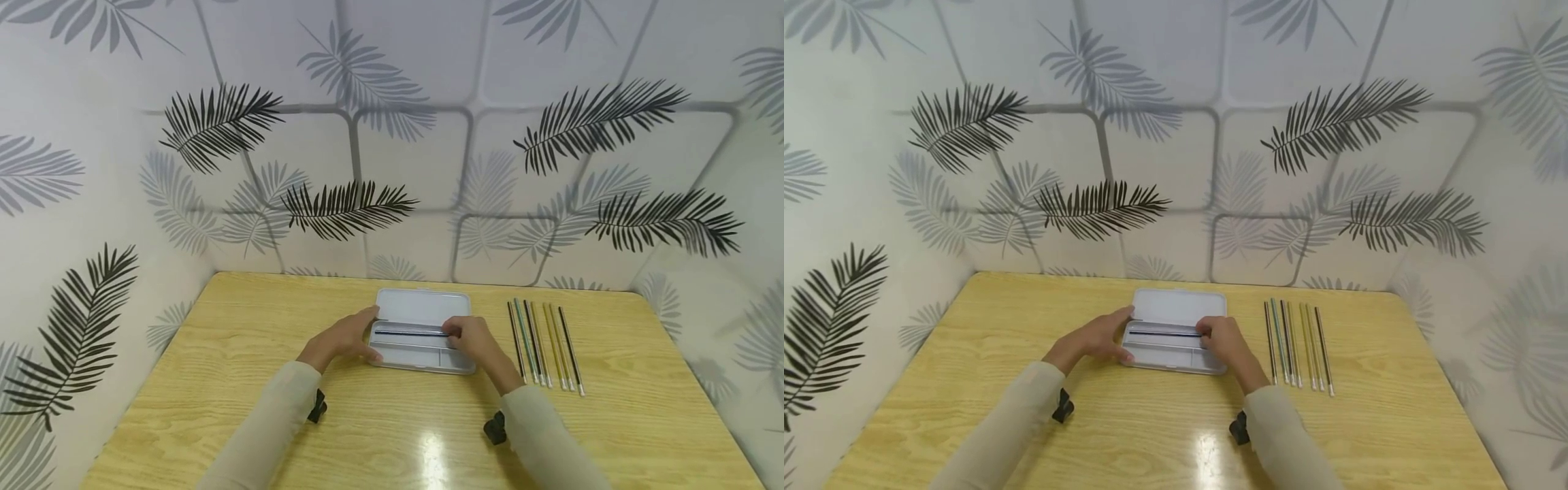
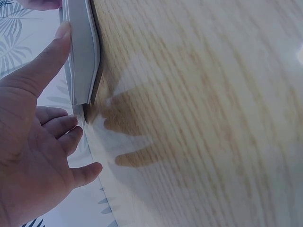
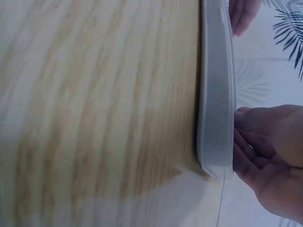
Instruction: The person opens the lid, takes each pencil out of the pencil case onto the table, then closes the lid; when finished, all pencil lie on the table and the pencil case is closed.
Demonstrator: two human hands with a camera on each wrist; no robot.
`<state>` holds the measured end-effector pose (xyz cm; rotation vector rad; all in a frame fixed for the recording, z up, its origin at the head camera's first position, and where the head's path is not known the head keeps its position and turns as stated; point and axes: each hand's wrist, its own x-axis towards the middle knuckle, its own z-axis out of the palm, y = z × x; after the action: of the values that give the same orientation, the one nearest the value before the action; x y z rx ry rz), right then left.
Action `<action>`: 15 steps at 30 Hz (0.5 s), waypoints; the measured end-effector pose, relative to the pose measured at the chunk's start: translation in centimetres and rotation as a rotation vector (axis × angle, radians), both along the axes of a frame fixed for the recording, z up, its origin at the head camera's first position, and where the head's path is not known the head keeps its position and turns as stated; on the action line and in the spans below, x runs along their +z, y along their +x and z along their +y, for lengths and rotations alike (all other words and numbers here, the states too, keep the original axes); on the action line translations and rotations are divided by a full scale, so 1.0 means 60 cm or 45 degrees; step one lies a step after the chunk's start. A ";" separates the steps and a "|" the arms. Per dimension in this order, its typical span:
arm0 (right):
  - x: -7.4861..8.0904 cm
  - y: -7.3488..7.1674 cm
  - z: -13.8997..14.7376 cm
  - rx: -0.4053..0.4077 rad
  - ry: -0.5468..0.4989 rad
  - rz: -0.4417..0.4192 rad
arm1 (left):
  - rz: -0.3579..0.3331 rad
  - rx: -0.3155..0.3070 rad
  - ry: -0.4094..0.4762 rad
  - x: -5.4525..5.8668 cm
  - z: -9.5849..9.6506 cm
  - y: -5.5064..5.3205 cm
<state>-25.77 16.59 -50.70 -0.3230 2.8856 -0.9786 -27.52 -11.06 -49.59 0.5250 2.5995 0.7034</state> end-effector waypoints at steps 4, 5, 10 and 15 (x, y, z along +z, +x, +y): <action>-0.008 0.000 -0.009 -0.006 0.069 0.050 | -0.002 -0.005 -0.004 0.000 0.001 0.000; -0.010 0.001 -0.011 -0.011 0.080 0.058 | -0.003 -0.007 -0.004 -0.001 0.001 -0.001; -0.006 0.004 -0.021 -0.017 0.127 0.111 | -0.003 0.002 -0.010 -0.003 0.000 -0.003; -0.002 0.005 -0.026 0.018 0.191 0.103 | 0.003 -0.003 -0.008 -0.006 -0.002 -0.005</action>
<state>-25.48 15.04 -50.80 -0.3793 3.0025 -0.7575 -27.80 -11.21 -49.94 0.5268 2.6021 0.6940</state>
